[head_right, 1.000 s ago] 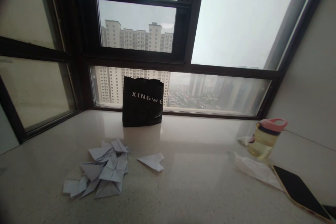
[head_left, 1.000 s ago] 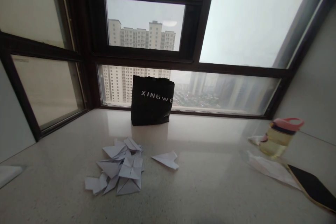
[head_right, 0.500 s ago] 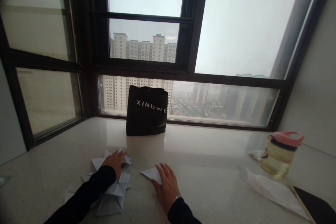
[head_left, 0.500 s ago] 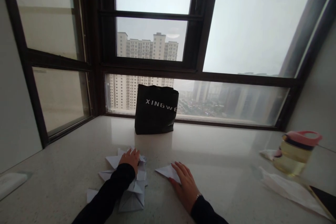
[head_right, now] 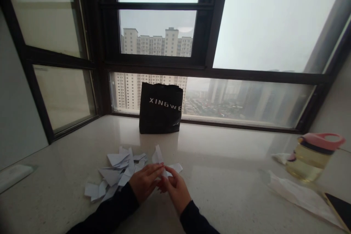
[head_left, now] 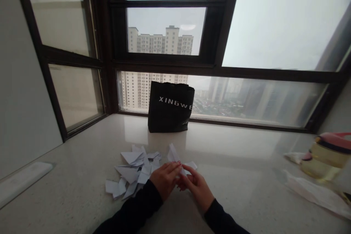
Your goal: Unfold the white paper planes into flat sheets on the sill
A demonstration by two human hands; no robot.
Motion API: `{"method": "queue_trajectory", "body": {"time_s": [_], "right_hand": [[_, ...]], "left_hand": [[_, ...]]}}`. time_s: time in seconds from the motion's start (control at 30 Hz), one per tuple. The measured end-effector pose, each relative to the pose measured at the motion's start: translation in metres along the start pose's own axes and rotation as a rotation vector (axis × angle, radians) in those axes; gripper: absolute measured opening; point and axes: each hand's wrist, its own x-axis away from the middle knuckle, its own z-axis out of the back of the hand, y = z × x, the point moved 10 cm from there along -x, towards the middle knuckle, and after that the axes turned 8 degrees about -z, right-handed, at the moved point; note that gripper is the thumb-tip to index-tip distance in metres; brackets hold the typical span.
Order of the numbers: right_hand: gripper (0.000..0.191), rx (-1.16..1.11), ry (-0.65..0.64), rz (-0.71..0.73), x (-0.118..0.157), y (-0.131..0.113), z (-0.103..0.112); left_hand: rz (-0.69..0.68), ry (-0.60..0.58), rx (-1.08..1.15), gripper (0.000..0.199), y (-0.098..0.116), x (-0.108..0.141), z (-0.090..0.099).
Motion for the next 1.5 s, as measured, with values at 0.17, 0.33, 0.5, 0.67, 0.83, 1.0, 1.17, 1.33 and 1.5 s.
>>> {"method": "queue_trajectory", "body": {"time_s": [0.17, 0.33, 0.5, 0.67, 0.83, 1.0, 1.17, 1.33, 1.5], "right_hand": [[0.044, 0.147, 0.161, 0.028, -0.002, -0.010, 0.035], [0.039, 0.281, 0.318, 0.030, -0.001, -0.021, 0.066], [0.040, 0.265, 0.404, 0.052, 0.002, -0.026, 0.080], [0.042, 0.228, 0.410, 0.059, 0.001, -0.026, 0.081], [0.041, 0.204, 0.397, 0.047, 0.001, -0.022, 0.079], [0.040, 0.205, 0.369, 0.032, 0.001, -0.020, 0.075], [0.038, 0.213, 0.325, 0.012, -0.001, -0.017, 0.069], [0.035, 0.227, 0.291, 0.002, -0.001, -0.015, 0.062], [0.035, 0.240, 0.280, 0.010, -0.001, -0.017, 0.059]], "left_hand": [[0.331, -0.128, -0.063, 0.039, -0.070, 0.018, 0.003], [0.729, -0.143, -0.214, 0.039, -0.140, 0.058, 0.020], [0.880, -0.231, -0.181, 0.038, -0.167, 0.083, 0.013], [0.955, -0.198, -0.221, 0.043, -0.175, 0.088, 0.032], [0.824, -0.236, -0.185, 0.024, -0.159, 0.067, 0.028], [0.869, -0.240, -0.198, 0.030, -0.172, 0.078, 0.029], [0.907, -0.291, -0.167, 0.045, -0.181, 0.094, 0.009], [0.790, -0.376, -0.119, 0.056, -0.169, 0.086, -0.014], [0.562, -0.389, -0.111, 0.054, -0.153, 0.068, -0.009]]}}
